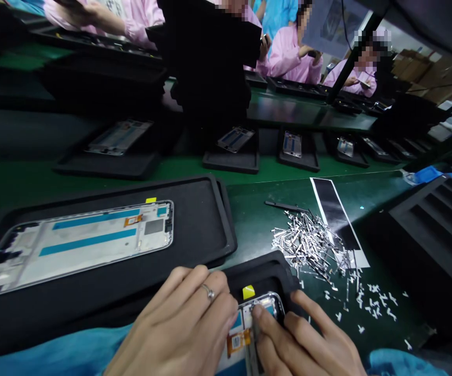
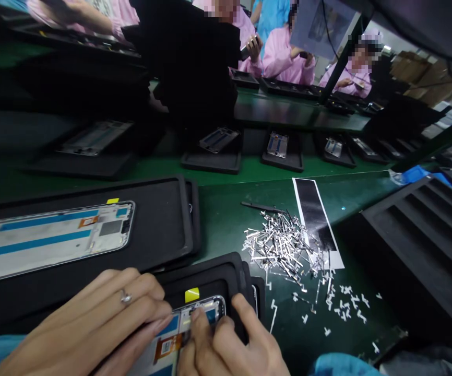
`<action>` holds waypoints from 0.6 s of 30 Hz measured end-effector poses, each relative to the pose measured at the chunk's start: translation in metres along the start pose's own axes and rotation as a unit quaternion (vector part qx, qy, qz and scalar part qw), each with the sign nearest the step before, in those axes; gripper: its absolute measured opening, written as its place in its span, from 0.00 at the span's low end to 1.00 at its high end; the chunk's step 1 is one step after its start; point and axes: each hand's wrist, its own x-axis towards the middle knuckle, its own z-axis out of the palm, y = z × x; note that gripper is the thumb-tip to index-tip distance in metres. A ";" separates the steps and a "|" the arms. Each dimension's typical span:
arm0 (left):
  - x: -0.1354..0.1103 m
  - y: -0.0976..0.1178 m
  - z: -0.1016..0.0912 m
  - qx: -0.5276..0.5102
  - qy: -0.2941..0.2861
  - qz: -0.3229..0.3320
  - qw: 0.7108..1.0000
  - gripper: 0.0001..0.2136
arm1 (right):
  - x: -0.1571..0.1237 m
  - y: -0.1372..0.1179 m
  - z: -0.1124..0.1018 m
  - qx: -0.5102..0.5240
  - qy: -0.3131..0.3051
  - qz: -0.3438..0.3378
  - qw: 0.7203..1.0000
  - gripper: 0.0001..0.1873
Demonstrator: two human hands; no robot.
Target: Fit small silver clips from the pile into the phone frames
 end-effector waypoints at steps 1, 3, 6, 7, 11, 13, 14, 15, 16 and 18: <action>0.000 -0.001 -0.001 -0.006 0.005 0.001 1.000 0.15 | -0.002 0.000 0.001 -0.002 -0.002 -0.003 1.000 0.22; 0.001 -0.001 -0.004 -0.012 0.009 -0.003 1.000 0.14 | -0.003 -0.001 0.001 -0.005 0.000 0.002 1.000 0.21; 0.005 0.001 -0.011 -0.031 -0.035 -0.024 0.999 0.13 | 0.000 -0.003 -0.001 -0.011 0.008 0.014 1.000 0.21; 0.007 0.001 -0.013 -0.029 -0.046 -0.023 0.998 0.13 | 0.002 -0.004 -0.001 -0.016 0.008 0.014 1.000 0.21; 0.012 -0.002 -0.018 -0.021 -0.038 -0.003 0.999 0.14 | 0.004 -0.004 -0.001 -0.025 -0.011 -0.003 1.000 0.22; 0.011 -0.006 -0.018 -0.041 -0.048 0.003 0.998 0.14 | 0.002 -0.002 -0.001 -0.016 -0.024 -0.013 1.000 0.23; 0.009 -0.009 -0.019 -0.049 -0.053 0.005 0.997 0.12 | 0.001 -0.002 -0.001 -0.012 -0.029 -0.014 0.999 0.23; 0.008 -0.012 -0.019 -0.051 -0.055 0.008 0.997 0.10 | 0.000 -0.001 -0.001 -0.009 -0.031 -0.014 0.999 0.22; 0.005 -0.014 -0.019 -0.046 -0.056 0.005 0.997 0.09 | -0.001 -0.001 -0.001 -0.006 -0.032 -0.013 0.999 0.22; 0.000 -0.018 -0.019 -0.022 -0.054 -0.020 0.998 0.08 | -0.001 0.000 -0.002 0.001 -0.030 -0.010 0.999 0.22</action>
